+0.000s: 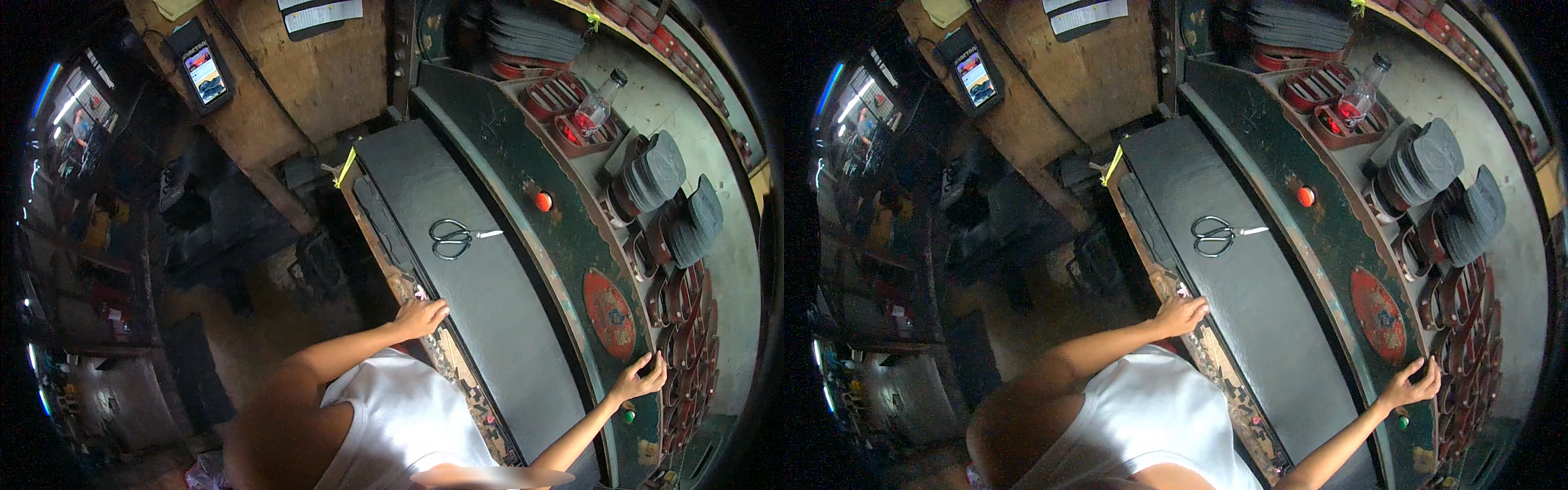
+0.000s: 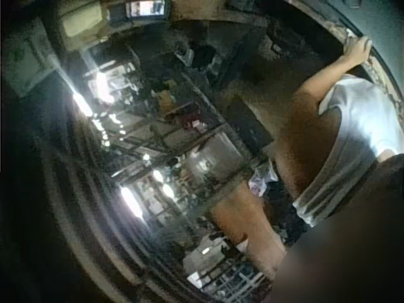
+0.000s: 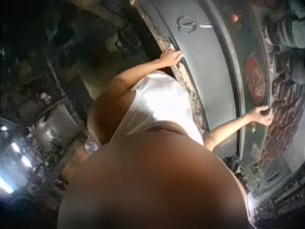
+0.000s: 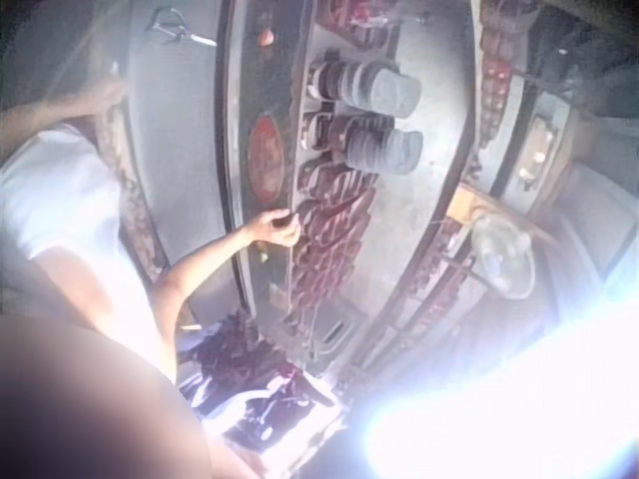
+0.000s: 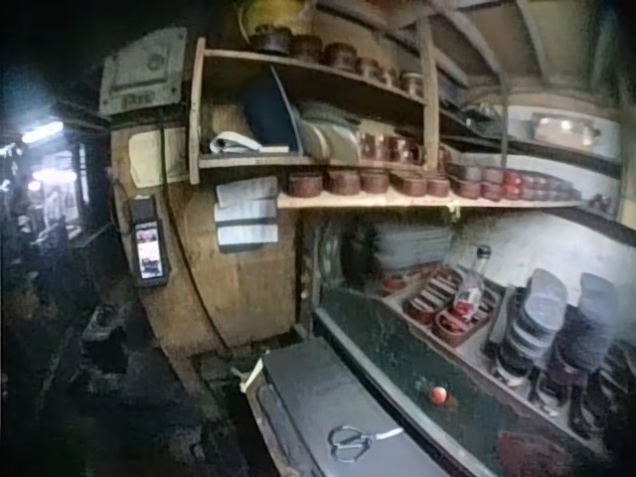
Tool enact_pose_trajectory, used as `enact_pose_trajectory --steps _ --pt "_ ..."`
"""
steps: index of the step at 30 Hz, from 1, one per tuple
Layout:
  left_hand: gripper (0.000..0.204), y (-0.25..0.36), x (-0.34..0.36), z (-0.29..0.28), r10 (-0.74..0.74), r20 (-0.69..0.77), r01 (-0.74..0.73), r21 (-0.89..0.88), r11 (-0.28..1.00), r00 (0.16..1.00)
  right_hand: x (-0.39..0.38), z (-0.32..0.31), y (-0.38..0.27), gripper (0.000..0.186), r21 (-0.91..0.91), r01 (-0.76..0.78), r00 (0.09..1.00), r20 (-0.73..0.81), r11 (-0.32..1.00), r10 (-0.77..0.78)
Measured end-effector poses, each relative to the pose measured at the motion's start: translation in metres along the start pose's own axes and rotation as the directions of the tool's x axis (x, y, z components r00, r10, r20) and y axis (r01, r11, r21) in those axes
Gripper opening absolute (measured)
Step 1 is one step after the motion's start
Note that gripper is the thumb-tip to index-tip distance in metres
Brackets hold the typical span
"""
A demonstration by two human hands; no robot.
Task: The person uses a metal template to mark and cut rubber soles with scissors. They repeatedly place the template on the sole, trace the outline, cut along the marked line, and then stack the finished soles on a shelf.
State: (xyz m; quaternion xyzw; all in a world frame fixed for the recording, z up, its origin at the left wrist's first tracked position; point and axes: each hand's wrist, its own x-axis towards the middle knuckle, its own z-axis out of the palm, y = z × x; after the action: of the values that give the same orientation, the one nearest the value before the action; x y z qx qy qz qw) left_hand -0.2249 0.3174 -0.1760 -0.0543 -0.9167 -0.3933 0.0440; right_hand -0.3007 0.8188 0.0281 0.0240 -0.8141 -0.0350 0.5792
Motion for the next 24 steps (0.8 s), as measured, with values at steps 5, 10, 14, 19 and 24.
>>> enact_pose_trajectory --steps 5,10,14,19,24 --pt "0.027 0.003 -0.002 -0.001 0.024 -0.006 -0.024 0.076 0.997 1.000 -0.001 0.011 0.001 0.022 0.036 -0.041 0.994 -0.102 0.999 0.044" --pt "0.023 -0.003 -0.004 0.007 0.060 -0.076 -0.056 0.057 0.997 0.995 0.000 0.031 0.004 0.026 -0.111 -0.063 0.958 -0.286 0.992 0.029" --pt "0.022 -0.008 -0.004 0.012 0.087 -0.068 -0.083 0.064 0.995 0.994 0.000 0.027 0.009 0.024 -0.088 -0.017 0.967 -0.254 0.996 -0.006" --pt "0.021 -0.009 -0.004 0.009 0.134 0.054 -0.140 0.119 0.983 0.989 0.000 0.020 0.008 0.022 -0.065 -0.080 0.981 -0.180 0.995 0.067" --pt "0.022 -0.006 -0.002 0.005 0.201 0.076 -0.207 0.082 0.975 0.977 0.001 0.019 0.005 0.025 -0.110 -0.118 0.979 -0.178 0.987 0.097"
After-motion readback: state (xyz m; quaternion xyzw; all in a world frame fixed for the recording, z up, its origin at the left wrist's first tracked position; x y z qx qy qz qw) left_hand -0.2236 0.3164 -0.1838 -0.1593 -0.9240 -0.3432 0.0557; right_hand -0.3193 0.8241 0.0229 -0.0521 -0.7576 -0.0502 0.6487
